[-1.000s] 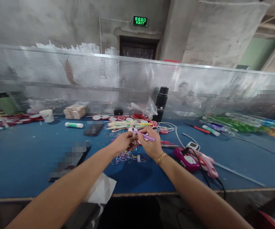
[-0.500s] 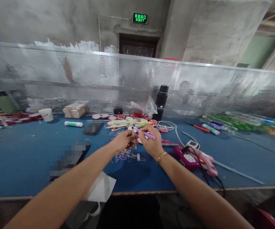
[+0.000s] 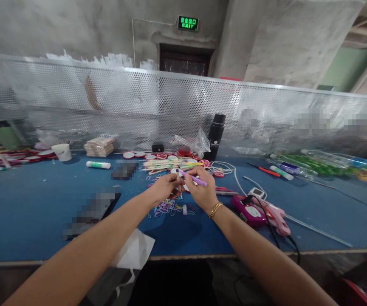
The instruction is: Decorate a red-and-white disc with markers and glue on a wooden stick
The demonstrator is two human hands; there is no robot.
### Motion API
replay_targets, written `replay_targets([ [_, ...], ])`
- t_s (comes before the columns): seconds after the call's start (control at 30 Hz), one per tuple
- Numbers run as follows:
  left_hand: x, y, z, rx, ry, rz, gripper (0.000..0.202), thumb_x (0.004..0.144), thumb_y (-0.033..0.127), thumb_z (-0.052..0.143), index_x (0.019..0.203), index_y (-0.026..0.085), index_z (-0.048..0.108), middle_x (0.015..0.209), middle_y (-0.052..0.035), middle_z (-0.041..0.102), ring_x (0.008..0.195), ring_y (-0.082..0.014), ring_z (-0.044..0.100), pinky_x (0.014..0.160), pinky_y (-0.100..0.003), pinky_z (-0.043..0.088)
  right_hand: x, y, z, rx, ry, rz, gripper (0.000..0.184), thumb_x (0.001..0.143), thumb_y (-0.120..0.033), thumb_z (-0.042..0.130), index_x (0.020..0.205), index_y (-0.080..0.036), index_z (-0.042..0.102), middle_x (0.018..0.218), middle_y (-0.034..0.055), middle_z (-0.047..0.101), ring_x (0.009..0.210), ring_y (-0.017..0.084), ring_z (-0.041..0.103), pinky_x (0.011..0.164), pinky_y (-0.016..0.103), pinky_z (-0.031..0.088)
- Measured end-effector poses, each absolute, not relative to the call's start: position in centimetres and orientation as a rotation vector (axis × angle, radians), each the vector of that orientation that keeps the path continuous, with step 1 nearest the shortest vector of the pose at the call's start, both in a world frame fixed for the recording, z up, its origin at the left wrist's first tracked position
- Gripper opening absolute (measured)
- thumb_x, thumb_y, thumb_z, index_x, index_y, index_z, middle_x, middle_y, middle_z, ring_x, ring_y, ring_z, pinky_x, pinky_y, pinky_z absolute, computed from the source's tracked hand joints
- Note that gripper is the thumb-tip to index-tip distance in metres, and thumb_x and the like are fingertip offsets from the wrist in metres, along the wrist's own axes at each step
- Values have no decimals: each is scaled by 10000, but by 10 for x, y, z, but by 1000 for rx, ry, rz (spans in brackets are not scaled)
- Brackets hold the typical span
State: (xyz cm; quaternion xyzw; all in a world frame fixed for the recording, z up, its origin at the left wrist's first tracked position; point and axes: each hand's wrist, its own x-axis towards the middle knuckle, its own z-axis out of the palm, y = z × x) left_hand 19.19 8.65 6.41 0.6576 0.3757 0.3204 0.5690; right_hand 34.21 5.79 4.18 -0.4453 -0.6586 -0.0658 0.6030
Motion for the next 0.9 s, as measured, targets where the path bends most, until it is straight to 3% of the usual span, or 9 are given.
replay_targets([
  [0.9,192,89,61,1539,860,763,248,788,379,679,819,159,568,744,-17,637,531,-76,561,447,-163,364,342,58,40,-1030,-1528,-141,90,829,-234,586,742,-213,593,729,11,636,702,170,593,687,305,447],
])
